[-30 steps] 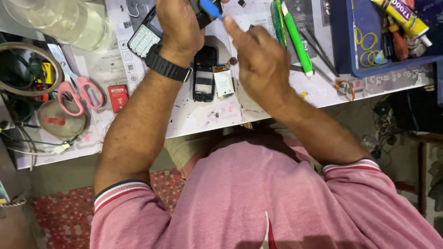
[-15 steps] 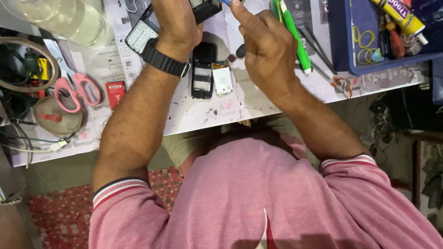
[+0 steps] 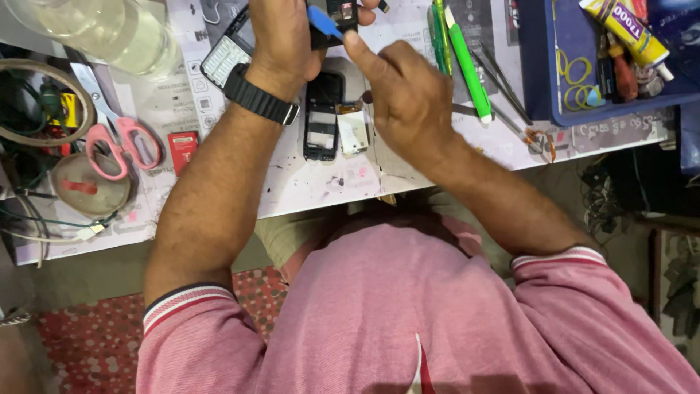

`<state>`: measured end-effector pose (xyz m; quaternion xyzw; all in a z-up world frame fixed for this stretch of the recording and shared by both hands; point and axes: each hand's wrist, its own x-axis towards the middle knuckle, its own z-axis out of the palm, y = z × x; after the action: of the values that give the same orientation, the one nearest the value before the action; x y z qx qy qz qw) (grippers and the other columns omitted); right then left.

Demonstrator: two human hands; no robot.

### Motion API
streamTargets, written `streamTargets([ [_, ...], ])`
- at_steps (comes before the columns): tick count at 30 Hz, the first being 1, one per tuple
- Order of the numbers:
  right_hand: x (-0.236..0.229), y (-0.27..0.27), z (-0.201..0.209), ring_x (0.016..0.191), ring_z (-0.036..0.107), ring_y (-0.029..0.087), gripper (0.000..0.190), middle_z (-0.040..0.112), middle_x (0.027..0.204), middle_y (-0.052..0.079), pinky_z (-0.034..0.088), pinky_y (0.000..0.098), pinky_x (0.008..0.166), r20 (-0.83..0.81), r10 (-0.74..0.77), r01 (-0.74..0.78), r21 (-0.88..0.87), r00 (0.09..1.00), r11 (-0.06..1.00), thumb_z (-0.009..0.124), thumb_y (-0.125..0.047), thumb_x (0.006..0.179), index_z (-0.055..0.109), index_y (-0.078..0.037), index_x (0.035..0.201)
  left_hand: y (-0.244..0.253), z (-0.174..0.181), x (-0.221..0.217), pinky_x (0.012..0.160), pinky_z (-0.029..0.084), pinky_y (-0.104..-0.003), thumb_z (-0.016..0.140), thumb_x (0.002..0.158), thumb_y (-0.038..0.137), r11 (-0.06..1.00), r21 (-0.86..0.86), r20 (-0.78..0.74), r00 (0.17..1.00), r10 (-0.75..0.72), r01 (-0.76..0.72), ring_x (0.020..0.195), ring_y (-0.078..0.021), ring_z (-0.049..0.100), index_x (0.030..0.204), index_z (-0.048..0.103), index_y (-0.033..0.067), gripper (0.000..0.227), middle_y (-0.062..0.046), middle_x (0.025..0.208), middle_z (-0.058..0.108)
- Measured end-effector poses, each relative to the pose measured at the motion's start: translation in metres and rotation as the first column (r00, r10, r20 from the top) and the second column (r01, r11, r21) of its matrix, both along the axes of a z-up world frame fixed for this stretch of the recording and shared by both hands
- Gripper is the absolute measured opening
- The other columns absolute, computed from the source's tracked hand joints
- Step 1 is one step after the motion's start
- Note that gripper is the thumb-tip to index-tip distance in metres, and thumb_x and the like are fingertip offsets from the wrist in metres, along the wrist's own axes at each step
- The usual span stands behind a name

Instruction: The person cleans the internal components of a disassembled mobile phone using a spray bottle and a small brush. They apply liquid to the phone parts and scrub the surface with the brush.

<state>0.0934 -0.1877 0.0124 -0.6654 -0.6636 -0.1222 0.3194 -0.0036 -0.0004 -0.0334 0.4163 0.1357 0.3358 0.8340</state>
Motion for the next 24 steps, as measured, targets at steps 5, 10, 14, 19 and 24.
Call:
streamTargets([
  [5, 0.007, 0.0, 0.009, 0.078, 0.06, 0.026, 0.053, 0.059, 0.092, 0.008, 0.048, 0.0404, 0.06, 0.042, -0.067, 0.068, -0.035, 0.997, 0.997, 0.064, 0.004, 0.105, 0.059, -0.023, 0.15, 0.009, -0.006, 0.004, 0.071, 0.066, -0.044, 0.042, 0.107, 0.037, 0.986, 0.02, 0.075, 0.983, -0.165, 0.164, 0.082, -0.0329, 0.077, 0.11, 0.066, -0.005, 0.049, -0.021, 0.099, 0.076],
  [10, 0.011, -0.003, 0.004, 0.081, 0.062, 0.025, 0.053, 0.062, 0.097, 0.008, 0.05, 0.041, 0.066, 0.067, -0.012, 0.011, 0.009, 0.998, 1.0, 0.061, 0.005, 0.104, 0.057, -0.019, 0.152, 0.001, -0.001, 0.003, 0.08, 0.067, -0.045, 0.036, 0.113, 0.045, 0.973, -0.028, 0.147, 0.964, -0.223, 0.229, 0.092, -0.0288, 0.075, 0.123, 0.061, -0.0055, 0.058, -0.022, 0.113, 0.072],
  [14, 0.018, -0.008, 0.001, 0.071, 0.06, 0.024, 0.047, 0.062, 0.087, 0.007, 0.048, 0.04, 0.057, 0.073, -0.001, 0.003, -0.034, 0.997, 0.999, 0.065, 0.002, 0.101, 0.064, -0.018, 0.143, -0.004, 0.028, 0.0, 0.076, 0.067, -0.041, 0.032, 0.108, 0.049, 0.962, 0.006, 0.113, 0.956, -0.27, 0.271, 0.094, -0.0243, 0.076, 0.127, 0.06, 0.0004, 0.059, -0.019, 0.117, 0.072],
  [19, 0.047, 0.008, 0.025, 0.074, 0.063, 0.02, 0.044, 0.066, 0.097, 0.009, 0.053, 0.0321, 0.062, -0.12, 0.001, 0.018, 0.163, 0.993, 0.987, 0.065, 0.006, 0.107, 0.062, -0.016, 0.144, -0.009, 0.045, -0.005, 0.071, 0.065, -0.036, 0.051, 0.113, 0.032, 0.941, 0.134, 0.111, 0.939, -0.326, 0.311, 0.09, -0.0209, 0.073, 0.131, 0.059, 0.0012, 0.036, -0.016, 0.117, 0.07],
  [24, 0.043, 0.014, 0.046, 0.084, 0.067, 0.023, 0.045, 0.066, 0.102, 0.011, 0.053, 0.0356, 0.07, -0.079, 0.029, -0.012, 0.203, 0.996, 0.979, 0.066, 0.009, 0.105, 0.06, -0.017, 0.141, -0.008, 0.045, -0.002, 0.07, 0.067, -0.04, 0.061, 0.104, 0.009, 0.952, 0.078, 0.052, 0.953, -0.299, 0.295, 0.086, -0.0233, 0.074, 0.125, 0.057, 0.0013, 0.023, -0.016, 0.111, 0.07],
])
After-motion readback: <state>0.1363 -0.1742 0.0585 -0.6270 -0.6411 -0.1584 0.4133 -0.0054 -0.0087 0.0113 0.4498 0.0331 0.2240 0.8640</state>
